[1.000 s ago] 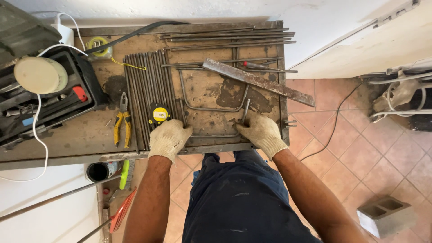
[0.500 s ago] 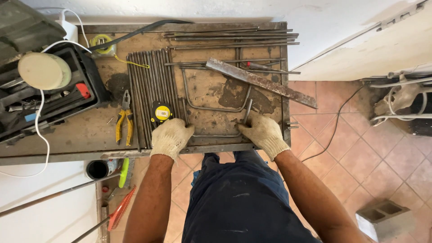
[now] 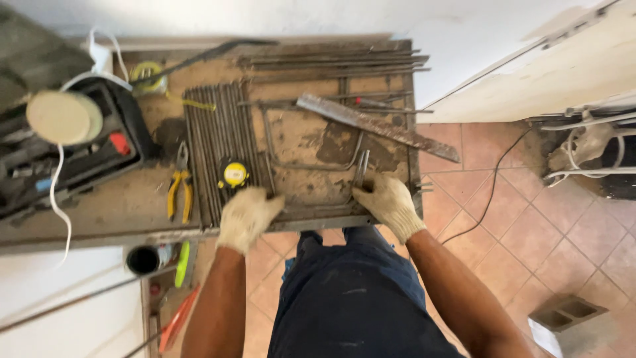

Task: Measuring metal rods with a tape measure and organizing metal stock on a workbench

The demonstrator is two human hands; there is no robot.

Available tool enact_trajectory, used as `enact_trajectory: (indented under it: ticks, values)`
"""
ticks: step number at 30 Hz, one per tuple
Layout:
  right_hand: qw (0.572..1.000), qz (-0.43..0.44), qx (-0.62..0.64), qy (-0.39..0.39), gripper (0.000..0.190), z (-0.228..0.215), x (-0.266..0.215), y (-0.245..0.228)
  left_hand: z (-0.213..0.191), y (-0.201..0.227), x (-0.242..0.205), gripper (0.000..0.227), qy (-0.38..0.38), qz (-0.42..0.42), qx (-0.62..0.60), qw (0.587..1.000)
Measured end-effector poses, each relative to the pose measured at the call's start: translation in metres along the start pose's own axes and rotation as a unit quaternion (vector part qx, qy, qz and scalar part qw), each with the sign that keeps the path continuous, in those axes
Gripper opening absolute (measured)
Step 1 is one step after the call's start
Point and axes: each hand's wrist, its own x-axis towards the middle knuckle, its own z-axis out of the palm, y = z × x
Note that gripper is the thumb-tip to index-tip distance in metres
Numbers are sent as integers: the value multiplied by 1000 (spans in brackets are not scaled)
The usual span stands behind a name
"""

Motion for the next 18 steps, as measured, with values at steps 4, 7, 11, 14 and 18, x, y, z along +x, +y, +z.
enact_trajectory:
  ticks: [4,7,11,14,18]
  values:
    - [996,72,50,11,54,-3,-14,40,-1,40,-6,55,-2,-80,-172,982]
    - [982,58,170,57,34,-11,-20,80,-8,73,-4,57,2,-92,-168,981]
    - [953,47,293,54,27,-16,-35,112,-22,113,-4,54,39,-72,-136,987]
    - [934,37,355,34,26,-14,-40,131,-25,139,-3,50,83,-77,-162,980]
    - [913,-29,401,69,34,43,-23,167,-14,186,-5,35,251,-15,-504,826]
